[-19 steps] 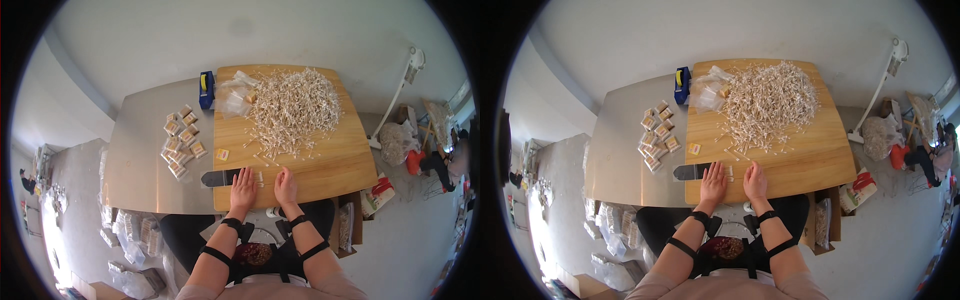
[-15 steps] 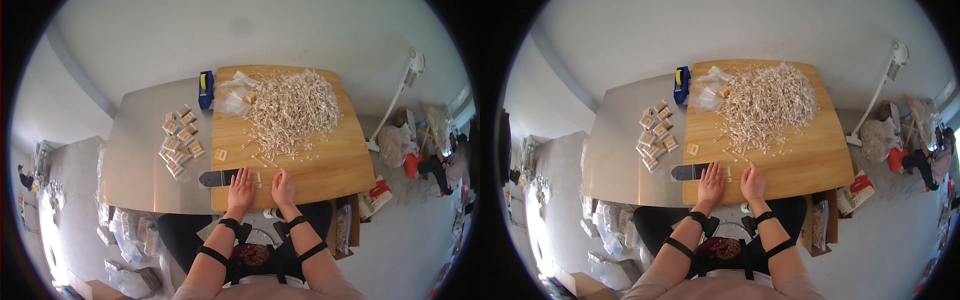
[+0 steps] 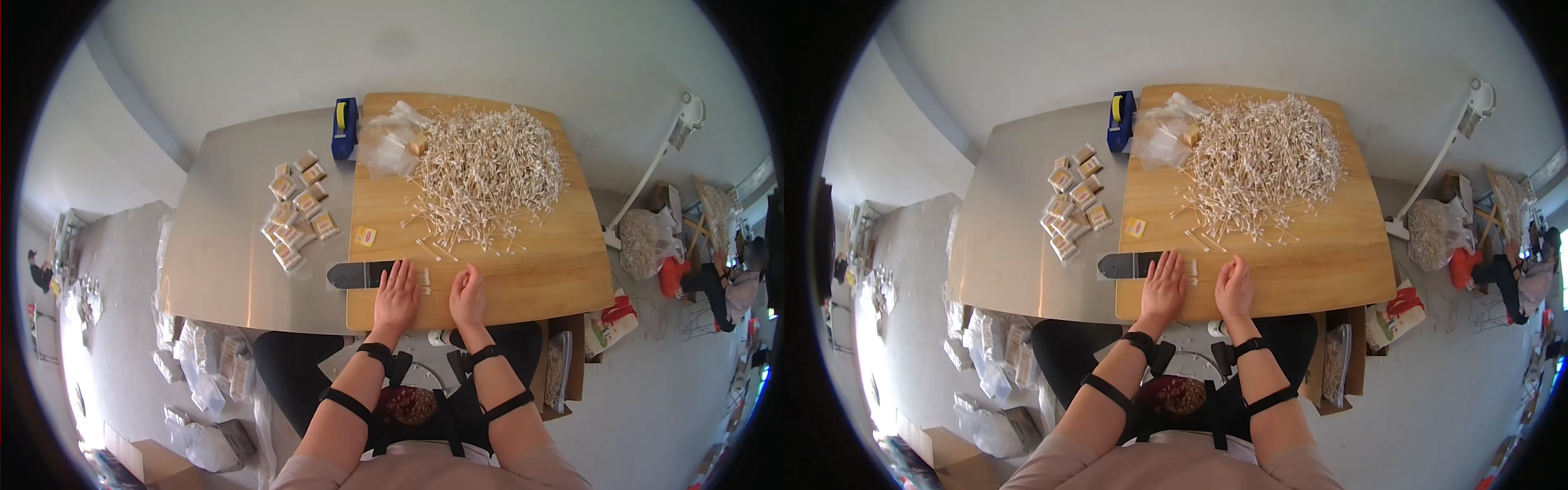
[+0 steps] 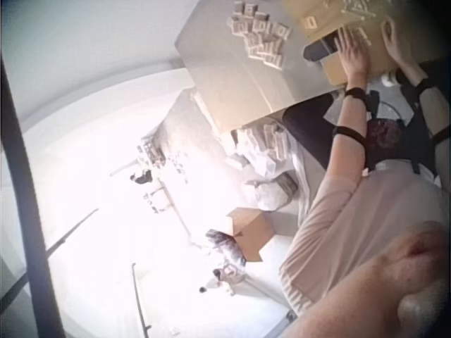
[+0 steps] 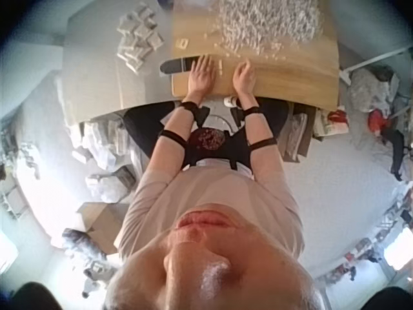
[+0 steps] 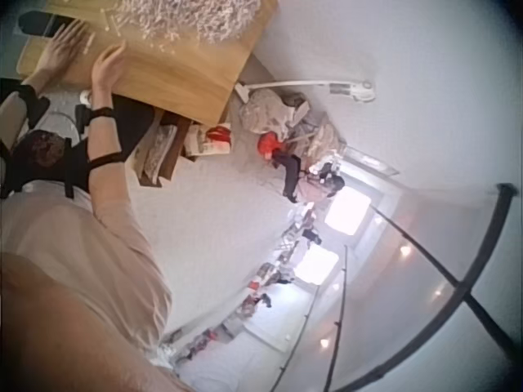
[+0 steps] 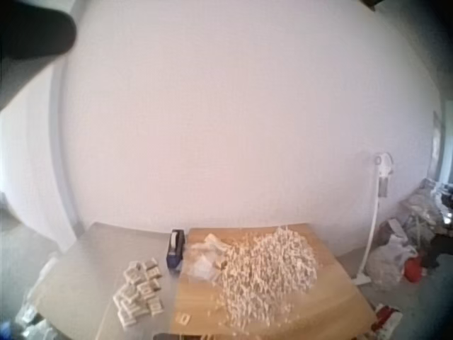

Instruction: Sorting and packaging cotton swabs into small plastic boxes.

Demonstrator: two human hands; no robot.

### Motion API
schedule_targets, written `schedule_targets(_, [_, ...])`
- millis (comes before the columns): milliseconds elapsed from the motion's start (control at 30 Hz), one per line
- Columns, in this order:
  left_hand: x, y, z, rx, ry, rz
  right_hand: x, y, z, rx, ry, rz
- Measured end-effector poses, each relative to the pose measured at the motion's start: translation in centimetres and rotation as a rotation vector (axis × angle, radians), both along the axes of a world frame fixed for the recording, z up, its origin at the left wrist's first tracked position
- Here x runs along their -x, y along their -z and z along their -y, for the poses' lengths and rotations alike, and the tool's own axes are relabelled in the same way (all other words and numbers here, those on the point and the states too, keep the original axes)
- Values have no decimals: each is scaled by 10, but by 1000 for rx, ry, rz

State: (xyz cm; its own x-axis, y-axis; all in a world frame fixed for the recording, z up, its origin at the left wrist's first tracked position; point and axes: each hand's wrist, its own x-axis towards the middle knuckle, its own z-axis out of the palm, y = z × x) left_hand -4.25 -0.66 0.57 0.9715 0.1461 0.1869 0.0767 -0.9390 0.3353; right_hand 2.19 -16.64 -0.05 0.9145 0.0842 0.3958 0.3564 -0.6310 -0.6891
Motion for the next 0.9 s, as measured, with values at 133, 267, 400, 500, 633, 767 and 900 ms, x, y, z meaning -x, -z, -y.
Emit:
schedule_targets(133, [0, 3, -2, -17, -1, -10, 2, -2, -4, 1, 21, 16])
schedule_targets(267, [0, 6, -3, 4, -6, -9, 1, -3, -4, -24, 3, 25])
schedule_targets(400, [-1, 2, -2, 8, -7, -28, 2, -6, -4, -43, 37, 67])
schedule_targets(500, [-1, 7, -2, 20, -3, 1, 0, -5, -1, 76, -36, 29])
schedule_targets(633, [0, 5, -3, -29, -8, -26, 3, -16, -5, 100, -37, 52])
schedule_targets(767, [1, 7, -2, -2, -2, 2, 4, -20, -5, 124, -56, 89])
schedule_targets(900, [2, 8, -2, -20, 0, -7, 5, -20, -4, 141, -61, 60])
